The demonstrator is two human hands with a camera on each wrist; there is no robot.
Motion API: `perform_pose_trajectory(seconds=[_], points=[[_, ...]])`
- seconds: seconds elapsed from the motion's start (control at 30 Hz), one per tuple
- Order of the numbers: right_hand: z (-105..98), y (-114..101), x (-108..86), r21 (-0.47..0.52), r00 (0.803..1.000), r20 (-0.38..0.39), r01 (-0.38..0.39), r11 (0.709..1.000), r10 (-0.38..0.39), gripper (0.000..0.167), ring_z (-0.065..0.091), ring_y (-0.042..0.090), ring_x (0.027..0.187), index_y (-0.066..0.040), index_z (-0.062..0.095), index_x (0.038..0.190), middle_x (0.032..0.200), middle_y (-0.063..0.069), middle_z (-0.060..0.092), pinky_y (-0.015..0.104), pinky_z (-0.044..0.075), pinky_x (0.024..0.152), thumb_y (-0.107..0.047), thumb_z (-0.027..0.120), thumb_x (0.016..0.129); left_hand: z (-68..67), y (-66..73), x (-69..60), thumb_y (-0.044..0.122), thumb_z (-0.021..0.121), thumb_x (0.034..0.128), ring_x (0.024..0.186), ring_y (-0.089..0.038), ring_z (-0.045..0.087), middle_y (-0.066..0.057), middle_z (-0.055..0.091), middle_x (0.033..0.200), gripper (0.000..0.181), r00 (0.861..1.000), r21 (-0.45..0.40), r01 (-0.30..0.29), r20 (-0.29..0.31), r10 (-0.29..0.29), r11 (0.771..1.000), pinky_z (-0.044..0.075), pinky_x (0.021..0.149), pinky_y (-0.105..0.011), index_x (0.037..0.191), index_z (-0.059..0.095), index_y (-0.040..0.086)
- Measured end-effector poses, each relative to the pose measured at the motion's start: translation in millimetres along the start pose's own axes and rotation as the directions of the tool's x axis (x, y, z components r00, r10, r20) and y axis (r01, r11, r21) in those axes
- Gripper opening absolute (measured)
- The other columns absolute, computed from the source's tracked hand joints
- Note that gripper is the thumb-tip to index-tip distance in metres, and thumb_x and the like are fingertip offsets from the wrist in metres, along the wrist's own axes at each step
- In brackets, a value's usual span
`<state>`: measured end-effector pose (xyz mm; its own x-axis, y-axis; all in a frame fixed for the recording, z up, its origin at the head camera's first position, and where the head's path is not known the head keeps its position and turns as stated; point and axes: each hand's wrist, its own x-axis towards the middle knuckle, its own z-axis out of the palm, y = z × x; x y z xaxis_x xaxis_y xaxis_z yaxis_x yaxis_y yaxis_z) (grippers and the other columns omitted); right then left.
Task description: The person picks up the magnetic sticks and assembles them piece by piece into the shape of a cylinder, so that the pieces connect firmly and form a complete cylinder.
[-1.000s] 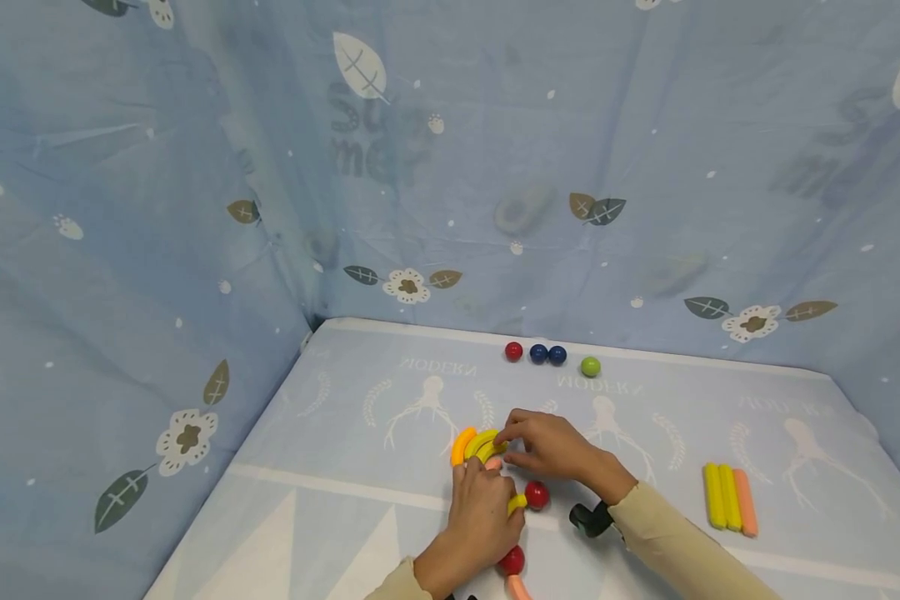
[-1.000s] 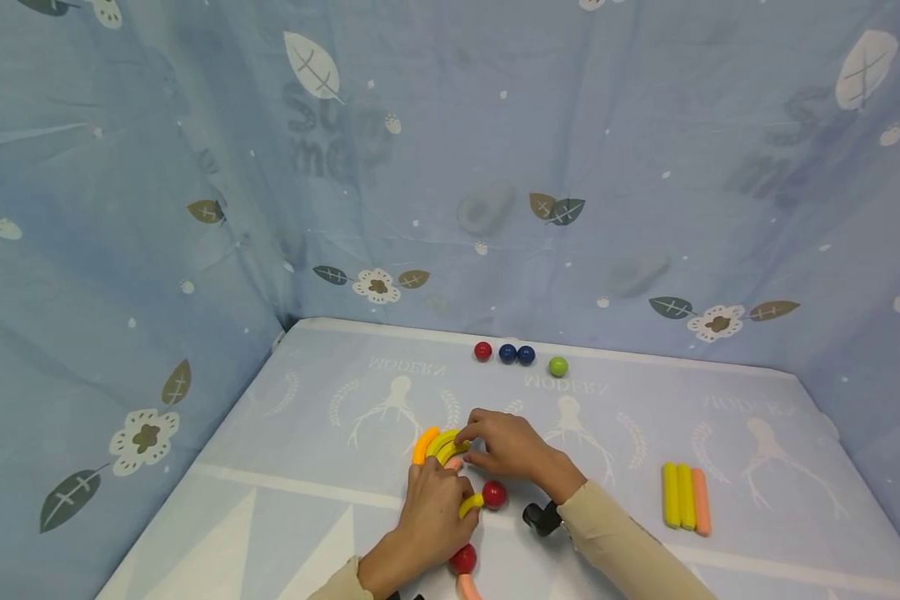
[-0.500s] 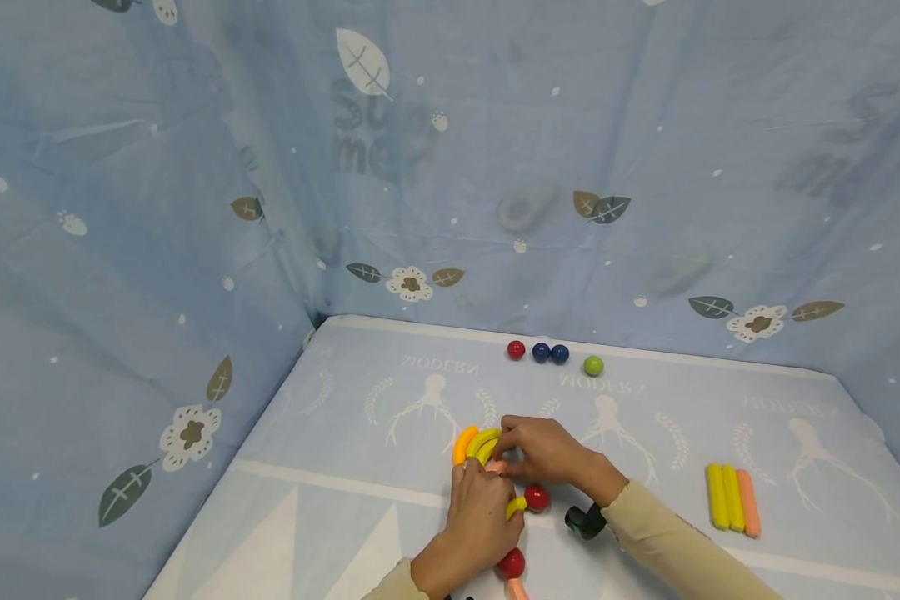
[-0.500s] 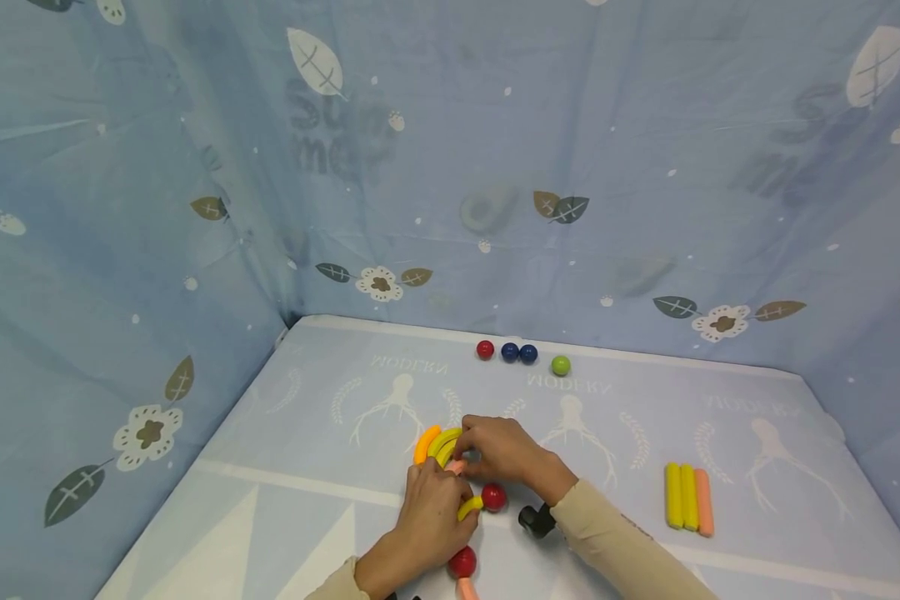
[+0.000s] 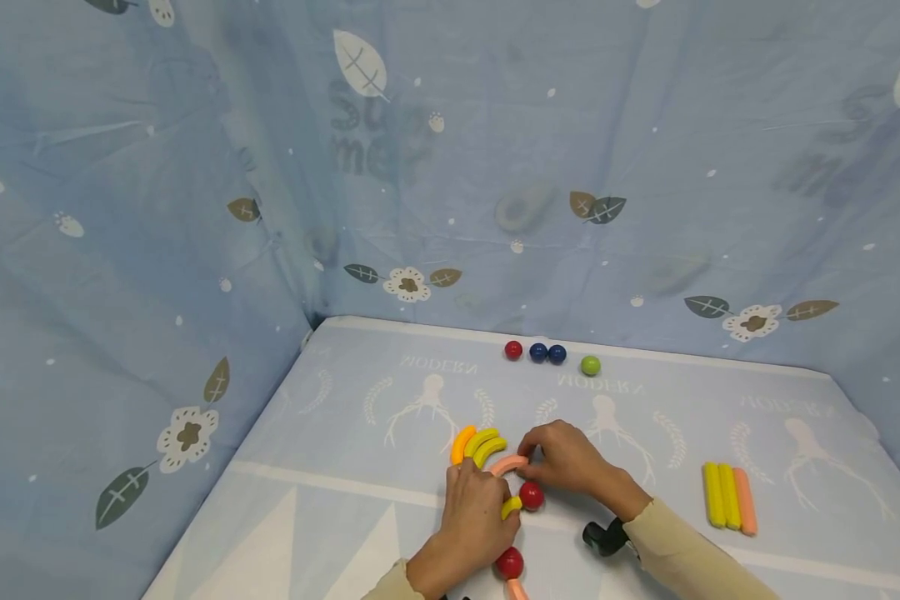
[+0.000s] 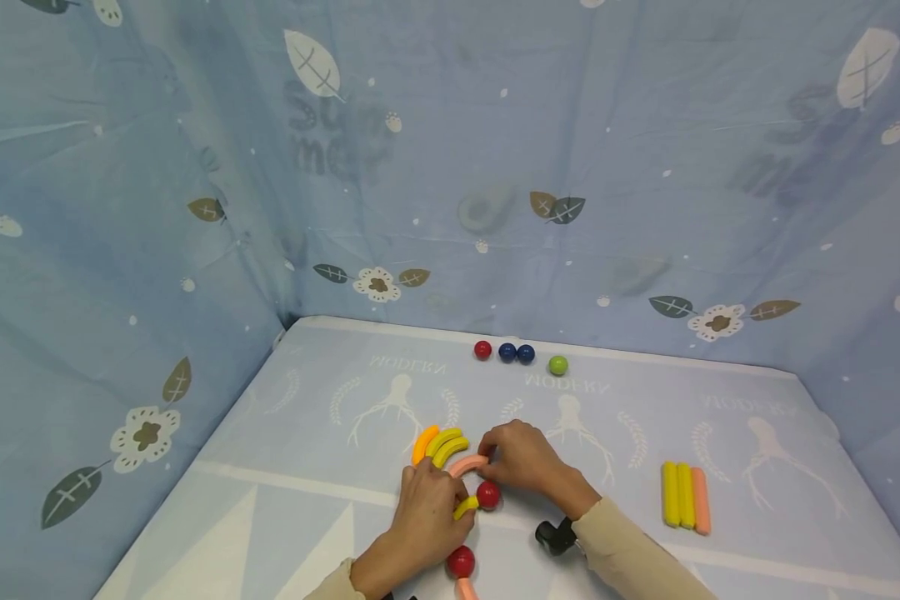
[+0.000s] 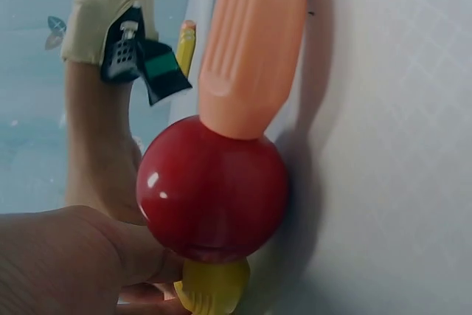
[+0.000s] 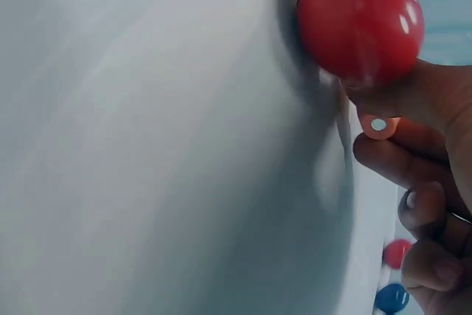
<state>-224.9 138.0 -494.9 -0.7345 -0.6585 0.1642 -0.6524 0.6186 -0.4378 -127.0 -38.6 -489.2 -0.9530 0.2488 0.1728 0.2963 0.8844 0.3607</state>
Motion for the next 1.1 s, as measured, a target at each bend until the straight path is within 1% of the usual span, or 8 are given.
perform_pose_trajectory(seconds=[0.13,0.3,0.47,0.53,0.63,0.77,0.9,1.1], points=[[-3,7,-12.0,0.004,0.995,-0.088,-0.046,0.999,0.046,0.015,0.053,0.004,0.066,-0.019,0.074,0.084,0.074,-0.018,0.062,0.026,0.049,0.065,-0.025,0.085,0.075,-2.3,-1.5,-0.4,0.031,0.083,0.0733,0.074,-0.017,0.041,0.012,0.051,0.06,0.02,1.0,-0.002,0.016,0.007,-0.016,1.0,0.024,0.067,-0.035,0.067,0.071,0.016],[-5,16,-26.5,-0.008,0.982,-0.153,-0.109,0.994,0.107,0.016,0.048,0.0,0.062,-0.02,0.074,0.082,0.073,-0.017,0.062,0.023,0.045,0.059,-0.023,0.087,0.072,-3.2,-3.5,0.1,0.031,0.082,0.0733,0.075,-0.017,0.042,0.013,0.053,0.061,0.019,0.999,-0.008,0.031,0.005,-0.031,0.999,0.024,0.067,-0.035,0.069,0.073,0.015],[-5,22,-39.9,-0.018,0.969,-0.219,-0.121,0.993,0.114,0.016,0.049,-0.001,0.059,-0.019,0.073,0.078,0.071,-0.017,0.062,0.023,0.044,0.056,-0.021,0.087,0.07,-2.5,-4.7,0.8,0.03,0.083,0.0725,0.075,-0.017,0.042,0.012,0.052,0.062,0.019,0.999,-0.019,0.046,0.004,-0.046,0.999,0.024,0.066,-0.035,0.068,0.073,0.014],[-5,23,-44.5,-0.014,0.966,-0.231,-0.125,0.992,0.118,0.017,0.048,-0.001,0.059,-0.019,0.073,0.078,0.07,-0.017,0.062,0.023,0.044,0.055,-0.021,0.088,0.07,-2.5,-5.0,0.7,0.03,0.083,0.0723,0.075,-0.017,0.042,0.012,0.05,0.061,0.019,0.999,-0.024,0.047,0.001,-0.047,0.999,0.023,0.066,-0.035,0.067,0.072,0.014],[-5,23,-50.0,-0.007,0.965,-0.222,-0.144,0.989,0.139,0.017,0.046,-0.001,0.058,-0.019,0.073,0.079,0.07,-0.018,0.06,0.023,0.042,0.055,-0.024,0.087,0.071,-2.4,-5.7,0.3,0.029,0.082,0.0724,0.075,-0.018,0.041,0.011,0.045,0.058,0.021,0.999,-0.027,0.047,-0.007,-0.047,0.999,0.023,0.066,-0.035,0.064,0.07,0.014],[-4,21,-53.7,0.008,0.965,-0.216,-0.149,0.989,0.147,0.018,0.043,-0.001,0.057,-0.019,0.073,0.08,0.069,-0.018,0.059,0.023,0.04,0.053,-0.024,0.088,0.071,-2.3,-6.7,-1.0,0.029,0.081,0.0724,0.073,-0.017,0.041,0.011,0.04,0.055,0.022,0.999,-0.024,0.043,-0.022,-0.044,0.999,0.023,0.066,-0.035,0.062,0.068,0.014],[-2,21,-55.7,0.015,0.963,-0.227,-0.148,0.989,0.147,0.018,0.043,-0.002,0.056,-0.02,0.072,0.079,0.068,-0.02,0.057,0.022,0.039,0.052,-0.023,0.088,0.071,-2.2,-7.0,-2.0,0.029,0.081,0.0725,0.072,-0.017,0.04,0.011,0.038,0.053,0.024,0.999,-0.021,0.041,-0.031,-0.042,0.999,0.023,0.065,-0.035,0.061,0.067,0.015],[-1,21,-59.8,0.014,0.96,-0.245,-0.137,0.99,0.137,0.019,0.043,-0.002,0.055,-0.021,0.069,0.077,0.067,-0.019,0.056,0.022,0.039,0.051,-0.023,0.087,0.071,-1.8,-7.5,-2.1,0.03,0.081,0.0735,0.072,-0.017,0.04,0.01,0.038,0.051,0.024,0.998,-0.024,0.06,-0.021,-0.061,0.998,0.023,0.066,-0.036,0.062,0.068,0.014]])
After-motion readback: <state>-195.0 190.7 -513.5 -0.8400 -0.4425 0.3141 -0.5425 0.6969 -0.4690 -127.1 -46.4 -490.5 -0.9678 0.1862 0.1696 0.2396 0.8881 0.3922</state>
